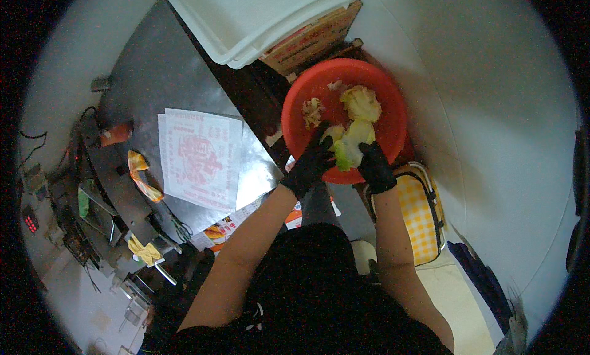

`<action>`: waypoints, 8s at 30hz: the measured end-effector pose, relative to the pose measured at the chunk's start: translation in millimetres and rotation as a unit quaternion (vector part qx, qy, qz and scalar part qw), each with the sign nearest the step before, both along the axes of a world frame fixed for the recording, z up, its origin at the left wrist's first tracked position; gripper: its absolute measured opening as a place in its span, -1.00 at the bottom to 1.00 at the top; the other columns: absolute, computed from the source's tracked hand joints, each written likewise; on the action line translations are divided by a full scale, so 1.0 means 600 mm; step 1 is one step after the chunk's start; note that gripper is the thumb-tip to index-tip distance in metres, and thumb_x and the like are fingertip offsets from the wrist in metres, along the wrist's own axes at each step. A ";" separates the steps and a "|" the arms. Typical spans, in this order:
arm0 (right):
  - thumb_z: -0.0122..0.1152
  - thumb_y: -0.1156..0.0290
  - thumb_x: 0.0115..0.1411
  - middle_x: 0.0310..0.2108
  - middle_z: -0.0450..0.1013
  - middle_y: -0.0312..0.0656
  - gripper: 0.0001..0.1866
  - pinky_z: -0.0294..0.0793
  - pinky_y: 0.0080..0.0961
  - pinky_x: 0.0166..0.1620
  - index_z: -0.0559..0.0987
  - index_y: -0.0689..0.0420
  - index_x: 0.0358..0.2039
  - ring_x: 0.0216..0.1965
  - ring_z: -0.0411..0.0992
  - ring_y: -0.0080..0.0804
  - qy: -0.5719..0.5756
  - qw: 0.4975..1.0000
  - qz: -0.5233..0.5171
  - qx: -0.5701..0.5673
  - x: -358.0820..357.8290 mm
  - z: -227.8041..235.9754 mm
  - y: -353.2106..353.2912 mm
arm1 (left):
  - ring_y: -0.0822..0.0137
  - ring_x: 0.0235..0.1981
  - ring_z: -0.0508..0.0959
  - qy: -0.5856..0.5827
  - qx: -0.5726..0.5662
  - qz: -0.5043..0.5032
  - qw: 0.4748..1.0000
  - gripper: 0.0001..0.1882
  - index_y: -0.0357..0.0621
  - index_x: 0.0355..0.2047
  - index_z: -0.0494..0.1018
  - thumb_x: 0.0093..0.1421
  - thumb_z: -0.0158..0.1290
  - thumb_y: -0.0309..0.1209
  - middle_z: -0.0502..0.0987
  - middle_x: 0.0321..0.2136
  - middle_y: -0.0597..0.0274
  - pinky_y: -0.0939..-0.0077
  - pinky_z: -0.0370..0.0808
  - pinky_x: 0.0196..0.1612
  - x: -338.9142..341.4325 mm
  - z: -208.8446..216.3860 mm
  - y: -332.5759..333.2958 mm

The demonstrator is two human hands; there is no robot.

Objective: The person cuts open round tortillas with scissors, places them on a griddle, adds shredded lettuce and a shredded meat mixture, then wraps each assembled taco in paper and hands it to a customer.

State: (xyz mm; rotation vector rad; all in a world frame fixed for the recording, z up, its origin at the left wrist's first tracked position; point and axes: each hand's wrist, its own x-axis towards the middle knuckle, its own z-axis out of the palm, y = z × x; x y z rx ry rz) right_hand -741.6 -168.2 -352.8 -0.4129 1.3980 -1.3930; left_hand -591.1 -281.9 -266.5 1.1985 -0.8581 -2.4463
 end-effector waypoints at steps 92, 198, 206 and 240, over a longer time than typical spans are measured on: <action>0.18 0.31 0.00 -0.32 0.45 -0.09 -0.69 0.38 -0.45 -0.18 0.50 0.24 -0.28 -0.26 0.41 -0.31 0.123 0.985 0.094 0.071 0.018 0.191 -0.071 | 0.25 -0.12 0.44 -0.087 -0.143 -0.059 0.984 -0.50 -0.26 -0.02 0.27 0.04 0.12 -0.38 0.45 -0.14 0.09 0.44 0.37 -0.05 0.015 0.094 -0.053; 0.12 0.43 0.09 -0.33 0.46 -0.23 -0.84 0.40 -0.55 -0.26 0.50 0.23 -0.33 -0.34 0.42 -0.47 0.189 0.970 -0.068 -0.140 0.178 0.375 -0.115 | 0.37 -0.24 0.43 0.144 -0.010 0.290 0.946 -0.83 -0.16 -0.22 0.33 0.25 -0.17 -0.38 0.41 -0.32 0.27 0.51 0.42 -0.16 0.058 0.193 0.058; 0.12 0.47 0.10 -0.32 0.43 -0.25 -0.80 0.37 -0.60 -0.24 0.47 0.24 -0.25 -0.30 0.38 -0.50 -0.118 0.990 -0.074 -0.038 0.324 0.446 -0.128 | 0.37 -0.20 0.43 0.022 -0.138 0.298 0.944 -0.72 -0.24 -0.07 0.29 0.21 -0.12 -0.45 0.44 -0.22 0.21 0.52 0.39 -0.15 0.197 0.294 0.034; 0.03 0.44 0.10 -0.35 0.44 -0.15 -0.81 0.41 -0.43 -0.22 0.46 0.26 -0.28 -0.28 0.39 -0.34 0.427 0.900 -0.064 0.065 0.144 0.231 -0.031 | 0.22 -0.24 0.46 -0.038 -0.137 0.180 0.973 -0.76 -0.21 -0.22 0.38 0.22 -0.18 -0.34 0.48 -0.30 0.11 0.38 0.38 -0.20 -0.051 0.027 0.142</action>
